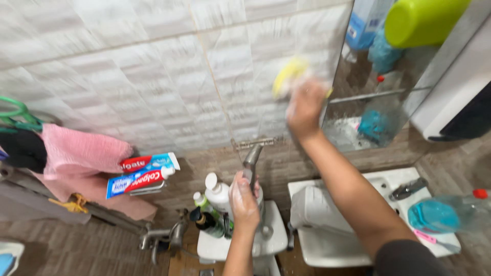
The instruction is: The person cleans a plastic bathroom rack by rinsing it with a sprayer and wiping the rack and the wall with a sponge.
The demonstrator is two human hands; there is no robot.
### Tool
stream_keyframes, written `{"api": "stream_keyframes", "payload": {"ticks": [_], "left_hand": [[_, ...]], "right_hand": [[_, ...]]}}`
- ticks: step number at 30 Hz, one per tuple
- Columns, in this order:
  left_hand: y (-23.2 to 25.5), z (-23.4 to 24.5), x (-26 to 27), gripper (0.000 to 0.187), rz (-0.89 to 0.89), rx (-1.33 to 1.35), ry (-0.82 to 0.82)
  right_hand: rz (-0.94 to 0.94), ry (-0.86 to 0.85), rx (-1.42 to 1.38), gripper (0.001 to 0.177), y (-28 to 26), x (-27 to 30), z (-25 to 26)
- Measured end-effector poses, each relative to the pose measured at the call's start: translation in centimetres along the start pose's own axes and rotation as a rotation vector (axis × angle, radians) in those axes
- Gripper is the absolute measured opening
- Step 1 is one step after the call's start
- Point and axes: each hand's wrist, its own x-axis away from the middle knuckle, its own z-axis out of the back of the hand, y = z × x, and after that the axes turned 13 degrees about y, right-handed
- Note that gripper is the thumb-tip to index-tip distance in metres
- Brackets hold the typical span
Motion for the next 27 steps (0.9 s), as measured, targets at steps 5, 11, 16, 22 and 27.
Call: {"api": "stream_keyframes", "payload": {"ticks": [5,11,16,22,27], "left_hand": [[1.1,-1.4,-1.3,0.067,-0.083,0.015,0.049],[1.5,-1.0,-1.1,0.066,-0.064,0.014,0.042],[1.8,-0.8,-1.4,0.066,-0.042,0.037,0.057],[2.1,-1.7,-1.6,0.068,-0.094,0.071,0.031],[1.8,-0.8,-2.0,0.066,-0.006,0.107,0.057]], "right_hand": [[0.117,0.067,-0.106,0.019,-5.6,-5.0,-6.9],[0.229,-0.164,-0.200,0.007,-2.5,-2.6,-0.8],[-0.007,0.121,0.069,0.038,-4.2,-5.8,-5.8],[0.388,-0.169,-0.250,0.018,-1.8,0.1,-0.7],[-0.015,0.109,0.135,0.016,-0.6,-3.8,-1.4]]}}
